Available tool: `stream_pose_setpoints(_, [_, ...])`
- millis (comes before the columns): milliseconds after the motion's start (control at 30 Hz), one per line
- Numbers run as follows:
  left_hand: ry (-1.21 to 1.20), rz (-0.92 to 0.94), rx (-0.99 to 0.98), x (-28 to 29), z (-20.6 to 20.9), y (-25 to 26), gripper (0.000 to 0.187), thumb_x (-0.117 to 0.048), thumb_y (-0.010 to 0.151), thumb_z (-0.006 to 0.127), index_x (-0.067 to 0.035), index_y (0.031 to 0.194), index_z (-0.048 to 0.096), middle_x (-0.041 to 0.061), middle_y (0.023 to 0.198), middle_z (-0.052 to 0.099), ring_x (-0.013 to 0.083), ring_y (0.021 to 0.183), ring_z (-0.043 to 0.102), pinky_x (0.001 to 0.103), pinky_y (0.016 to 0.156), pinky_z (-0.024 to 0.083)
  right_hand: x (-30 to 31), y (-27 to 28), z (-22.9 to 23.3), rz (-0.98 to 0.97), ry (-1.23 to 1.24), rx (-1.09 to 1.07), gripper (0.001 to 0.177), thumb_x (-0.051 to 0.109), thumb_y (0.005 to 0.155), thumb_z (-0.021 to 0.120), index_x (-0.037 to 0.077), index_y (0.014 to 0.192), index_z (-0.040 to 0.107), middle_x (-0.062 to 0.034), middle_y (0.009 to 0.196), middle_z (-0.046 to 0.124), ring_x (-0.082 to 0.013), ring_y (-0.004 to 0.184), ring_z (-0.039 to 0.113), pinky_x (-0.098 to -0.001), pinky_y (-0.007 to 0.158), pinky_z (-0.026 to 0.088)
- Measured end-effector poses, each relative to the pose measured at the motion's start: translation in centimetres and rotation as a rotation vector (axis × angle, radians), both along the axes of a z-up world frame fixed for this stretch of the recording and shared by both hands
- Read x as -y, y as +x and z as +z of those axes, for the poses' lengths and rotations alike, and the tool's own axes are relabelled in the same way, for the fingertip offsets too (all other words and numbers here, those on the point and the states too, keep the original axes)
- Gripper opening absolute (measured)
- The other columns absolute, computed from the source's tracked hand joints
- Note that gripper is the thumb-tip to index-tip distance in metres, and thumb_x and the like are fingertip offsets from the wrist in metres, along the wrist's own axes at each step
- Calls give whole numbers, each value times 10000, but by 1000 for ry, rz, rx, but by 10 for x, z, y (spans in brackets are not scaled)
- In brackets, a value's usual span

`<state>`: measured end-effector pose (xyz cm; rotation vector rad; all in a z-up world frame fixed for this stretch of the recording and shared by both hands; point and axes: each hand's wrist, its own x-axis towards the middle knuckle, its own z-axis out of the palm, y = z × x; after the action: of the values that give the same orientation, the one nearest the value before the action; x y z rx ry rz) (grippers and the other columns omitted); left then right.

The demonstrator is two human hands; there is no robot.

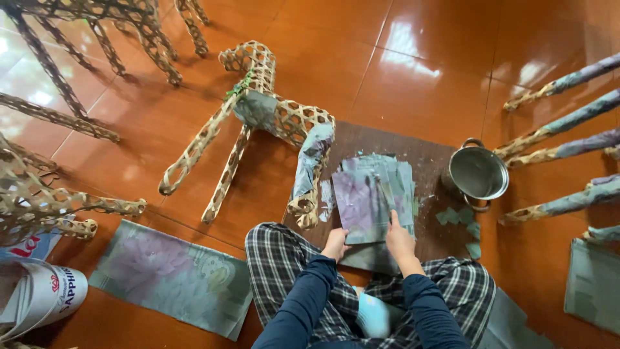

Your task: Applying paper strips and glue to a woven giraffe structure to create a paper-mache figure

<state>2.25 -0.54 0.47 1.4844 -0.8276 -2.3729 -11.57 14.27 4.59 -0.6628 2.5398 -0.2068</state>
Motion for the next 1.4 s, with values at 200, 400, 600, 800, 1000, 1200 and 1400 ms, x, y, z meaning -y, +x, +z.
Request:
stream_pose_setpoints(200, [-22,-32,-12,-1,9,4,550,-85,928,757,43,1433,583,349,1551,461,679,1436,426,889,980,420,-13,32,94,-335,-462,150,528,366,1152,441,182,1644,490,-334,1515,632,-521,1400,589,-624,1182,468])
stream_pose_setpoints(400, [85,-80,-57,8,4,9,284,-90,1016,586,72,1224,690,224,1209,663,377,1058,652,543,900,600,-68,87,81,-254,-354,326,434,205,1059,555,155,1475,665,-57,1225,843,-213,866,756,-330,765,592])
stream_pose_setpoints(600, [177,29,-152,7,4,11,136,-96,951,613,17,947,688,131,814,629,235,687,565,359,578,521,-108,118,24,-152,-235,417,468,289,1026,579,195,1474,674,18,1384,828,-213,1204,799,-305,1009,601])
stream_pose_setpoints(800, [129,-58,-88,7,4,14,277,-61,1030,548,60,1204,727,182,1131,759,300,1000,765,407,874,656,-139,92,41,-108,61,243,452,386,1075,473,260,1484,622,-50,1372,813,-331,1232,782,-432,1070,607])
stream_pose_setpoints(1000, [130,-37,-79,7,4,12,278,-72,1026,557,44,1215,723,180,1126,764,304,974,760,409,818,667,-122,66,89,-131,301,171,504,396,1142,362,272,1609,505,2,1419,794,-280,1265,769,-428,1032,606])
stream_pose_setpoints(1200, [137,-35,-80,6,3,15,371,-98,1065,504,85,1347,662,228,1319,725,363,1183,707,463,992,606,-79,47,93,-82,182,85,416,351,1139,368,216,1485,555,-134,1237,836,-383,1131,776,-515,930,579])
stream_pose_setpoints(1400, [149,-6,-97,6,4,14,339,-78,1052,521,58,1332,654,218,1307,696,374,1166,678,526,1009,566,-35,-7,40,-116,24,-40,401,405,1110,433,193,1420,573,-236,1182,807,-503,1071,753,-604,906,578])
